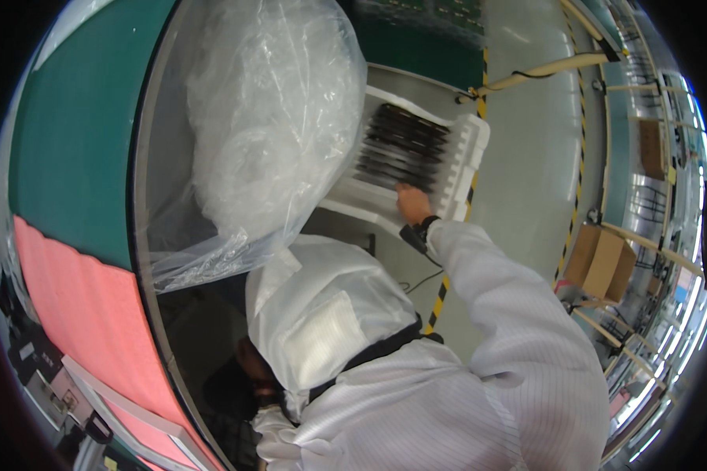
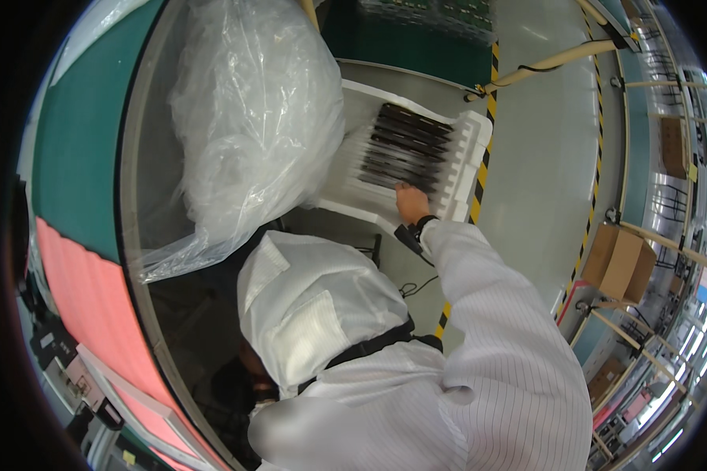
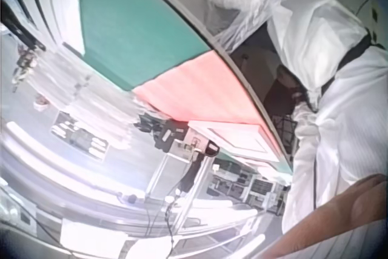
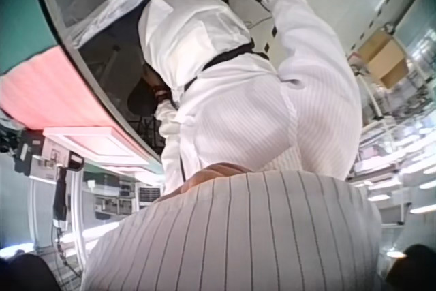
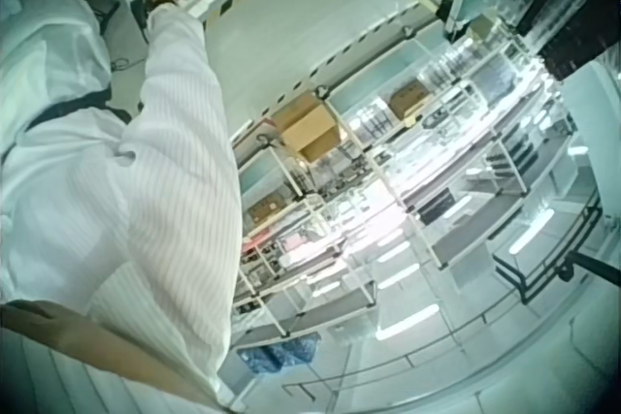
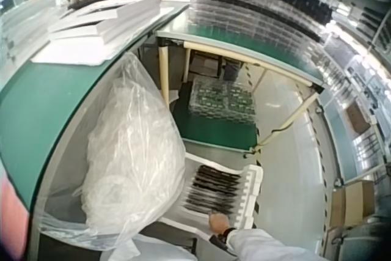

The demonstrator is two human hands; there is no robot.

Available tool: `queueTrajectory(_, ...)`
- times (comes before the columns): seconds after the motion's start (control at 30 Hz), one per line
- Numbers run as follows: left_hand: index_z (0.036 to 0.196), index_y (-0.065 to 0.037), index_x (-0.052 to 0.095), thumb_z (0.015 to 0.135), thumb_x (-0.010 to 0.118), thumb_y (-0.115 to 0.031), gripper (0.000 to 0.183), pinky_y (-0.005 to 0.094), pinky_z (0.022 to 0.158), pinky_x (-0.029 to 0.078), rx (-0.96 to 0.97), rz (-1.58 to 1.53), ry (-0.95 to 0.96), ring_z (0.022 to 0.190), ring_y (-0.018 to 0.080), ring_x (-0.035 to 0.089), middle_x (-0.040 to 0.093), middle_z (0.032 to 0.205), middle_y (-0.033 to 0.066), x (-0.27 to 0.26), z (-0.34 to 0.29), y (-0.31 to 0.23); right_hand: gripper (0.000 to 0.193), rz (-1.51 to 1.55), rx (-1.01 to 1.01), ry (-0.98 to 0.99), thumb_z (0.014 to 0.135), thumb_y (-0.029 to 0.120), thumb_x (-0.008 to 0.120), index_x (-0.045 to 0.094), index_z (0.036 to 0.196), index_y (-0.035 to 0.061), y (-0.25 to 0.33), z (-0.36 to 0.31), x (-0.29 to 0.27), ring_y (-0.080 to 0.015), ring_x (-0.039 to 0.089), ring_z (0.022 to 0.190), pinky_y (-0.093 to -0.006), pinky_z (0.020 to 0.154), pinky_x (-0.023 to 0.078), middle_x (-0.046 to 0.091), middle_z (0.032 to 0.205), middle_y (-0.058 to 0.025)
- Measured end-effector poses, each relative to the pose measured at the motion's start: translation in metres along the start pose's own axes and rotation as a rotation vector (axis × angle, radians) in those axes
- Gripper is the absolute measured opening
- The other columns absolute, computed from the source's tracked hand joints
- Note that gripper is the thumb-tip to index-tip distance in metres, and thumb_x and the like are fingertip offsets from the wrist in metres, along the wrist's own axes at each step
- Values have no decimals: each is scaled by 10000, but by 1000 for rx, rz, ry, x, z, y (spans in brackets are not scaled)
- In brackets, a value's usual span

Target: Assembling components of a screen or electronic panel on a production line.

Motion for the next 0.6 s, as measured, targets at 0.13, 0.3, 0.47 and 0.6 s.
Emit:
queueTrajectory(0.13,876,38,628,972,452,-180,297,396,737,464,28,-45,2,769,208,552,642,868,121,0,0,-5,263,19,61,93,823,42,570,605,1082,5,1,4,10,-393,651,963,-469,824,541,663,1065,-203)
queueTrajectory(0.3,880,40,632,970,452,-179,297,404,723,458,19,-9,-1,756,215,554,639,853,123,3,-3,-10,274,39,59,17,814,48,586,608,1085,9,-1,9,16,-402,652,951,-482,826,535,667,1055,-216)
queueTrajectory(0.47,867,39,623,968,450,-178,295,410,715,449,8,47,-10,737,222,543,630,834,125,0,-2,-9,276,135,26,-32,794,54,607,617,1067,13,-1,22,20,-418,648,935,-495,837,525,671,1001,-243)
queueTrajectory(0.6,864,38,614,971,436,-173,296,415,731,445,43,38,-6,743,231,538,624,833,135,-2,-4,-9,247,147,74,54,781,44,615,665,1022,26,-6,30,34,-413,651,939,-489,849,524,679,962,-248)
Point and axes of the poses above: each hand's wrist, its own z-axis towards the middle knuckle, its own x-axis out of the palm, y = z × x, the point moved 8 cm from there along z, towards the middle knuckle
